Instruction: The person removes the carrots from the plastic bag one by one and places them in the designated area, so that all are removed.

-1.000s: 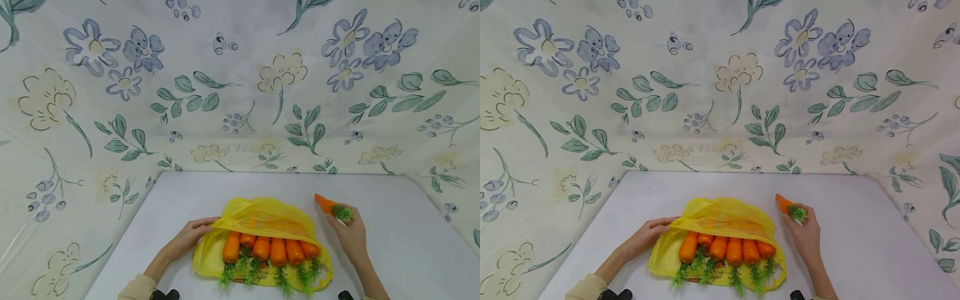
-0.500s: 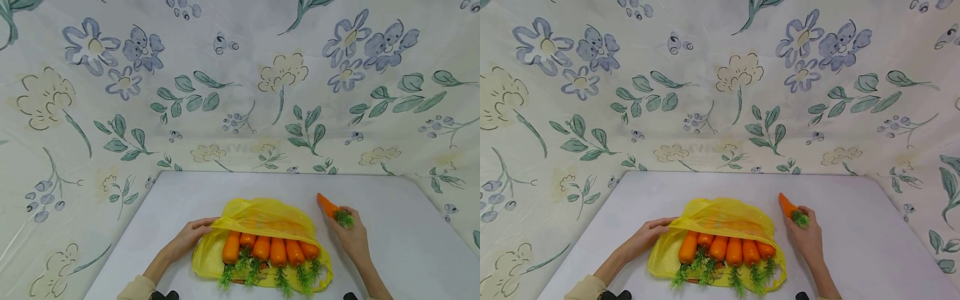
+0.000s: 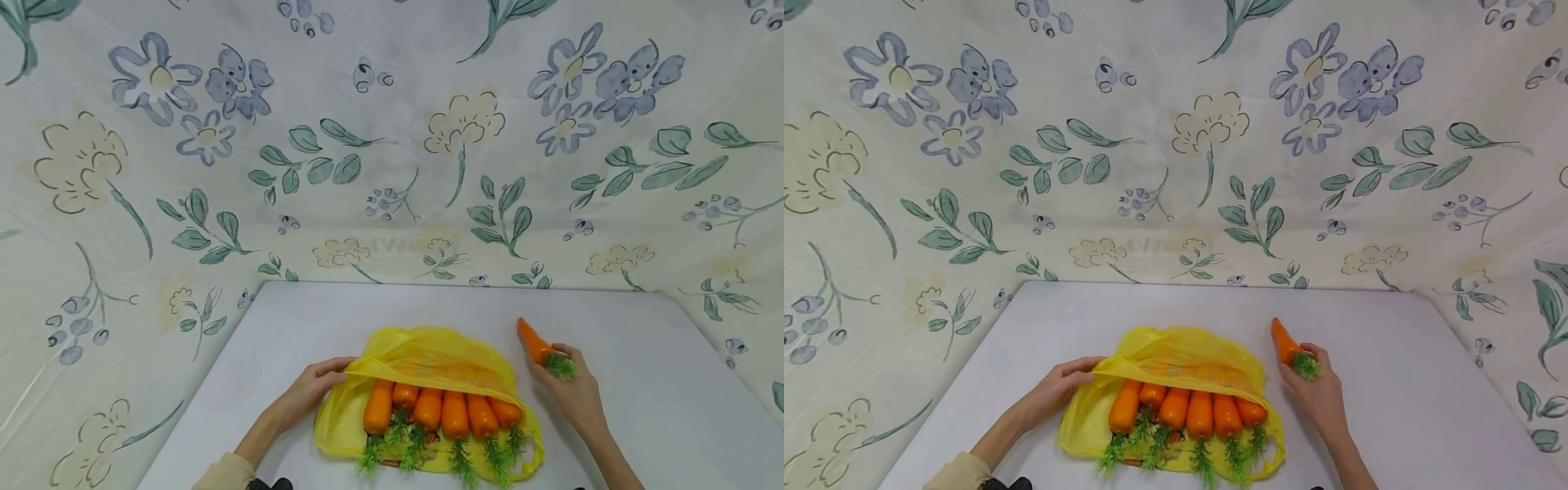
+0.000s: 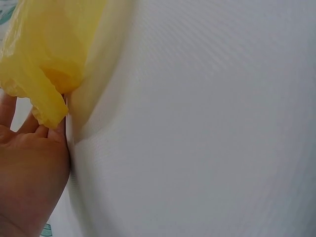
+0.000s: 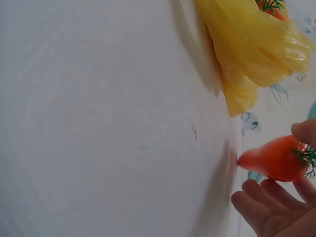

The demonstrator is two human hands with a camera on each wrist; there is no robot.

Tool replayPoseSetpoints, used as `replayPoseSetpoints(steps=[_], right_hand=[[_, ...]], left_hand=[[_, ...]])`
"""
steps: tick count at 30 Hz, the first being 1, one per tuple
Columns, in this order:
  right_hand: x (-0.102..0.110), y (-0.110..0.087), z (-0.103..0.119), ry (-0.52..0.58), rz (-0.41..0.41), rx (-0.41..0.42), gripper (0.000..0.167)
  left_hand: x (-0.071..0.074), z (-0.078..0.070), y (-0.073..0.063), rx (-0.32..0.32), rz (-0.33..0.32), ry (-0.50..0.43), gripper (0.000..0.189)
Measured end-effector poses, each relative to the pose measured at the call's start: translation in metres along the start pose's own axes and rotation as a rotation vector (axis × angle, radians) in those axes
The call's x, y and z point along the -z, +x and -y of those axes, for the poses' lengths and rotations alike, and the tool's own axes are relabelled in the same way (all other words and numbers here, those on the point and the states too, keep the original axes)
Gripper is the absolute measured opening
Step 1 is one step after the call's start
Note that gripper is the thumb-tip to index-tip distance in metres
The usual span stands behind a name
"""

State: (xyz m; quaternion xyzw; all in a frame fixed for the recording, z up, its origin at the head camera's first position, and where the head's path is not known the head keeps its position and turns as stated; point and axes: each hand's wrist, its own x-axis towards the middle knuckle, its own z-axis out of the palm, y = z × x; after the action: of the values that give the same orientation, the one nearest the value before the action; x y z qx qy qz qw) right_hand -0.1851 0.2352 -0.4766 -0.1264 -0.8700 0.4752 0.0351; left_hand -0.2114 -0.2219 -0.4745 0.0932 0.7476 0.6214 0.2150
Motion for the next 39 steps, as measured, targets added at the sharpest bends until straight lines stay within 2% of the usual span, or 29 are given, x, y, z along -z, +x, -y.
replayPoseSetpoints(steps=[6,15,25,31,39], right_hand=[[0.0000,-0.0004,0.0008,-0.051,0.053,-0.020,0.077],[-0.0012,-0.0004,-0.0012,-0.093,0.117,0.003,0.077],[-0.0009,-0.0026,-0.0025,-0.134,0.180,0.031,0.084],[-0.0018,-0.0040,-0.0051,-0.136,0.189,0.038,0.084],[-0.0016,-0.0057,-0.0030,-0.108,0.263,0.063,0.085]], left_hand=[[-0.0010,-0.0003,-0.0010,0.007,-0.020,-0.003,0.048],[-0.0015,-0.0013,-0.0019,0.001,-0.026,0.006,0.048],[-0.0036,-0.0004,-0.0007,0.004,-0.035,0.016,0.048],[-0.0042,-0.0001,-0.0003,0.003,-0.034,0.022,0.048],[-0.0033,-0.0001,-0.0013,-0.007,-0.029,0.015,0.047]])
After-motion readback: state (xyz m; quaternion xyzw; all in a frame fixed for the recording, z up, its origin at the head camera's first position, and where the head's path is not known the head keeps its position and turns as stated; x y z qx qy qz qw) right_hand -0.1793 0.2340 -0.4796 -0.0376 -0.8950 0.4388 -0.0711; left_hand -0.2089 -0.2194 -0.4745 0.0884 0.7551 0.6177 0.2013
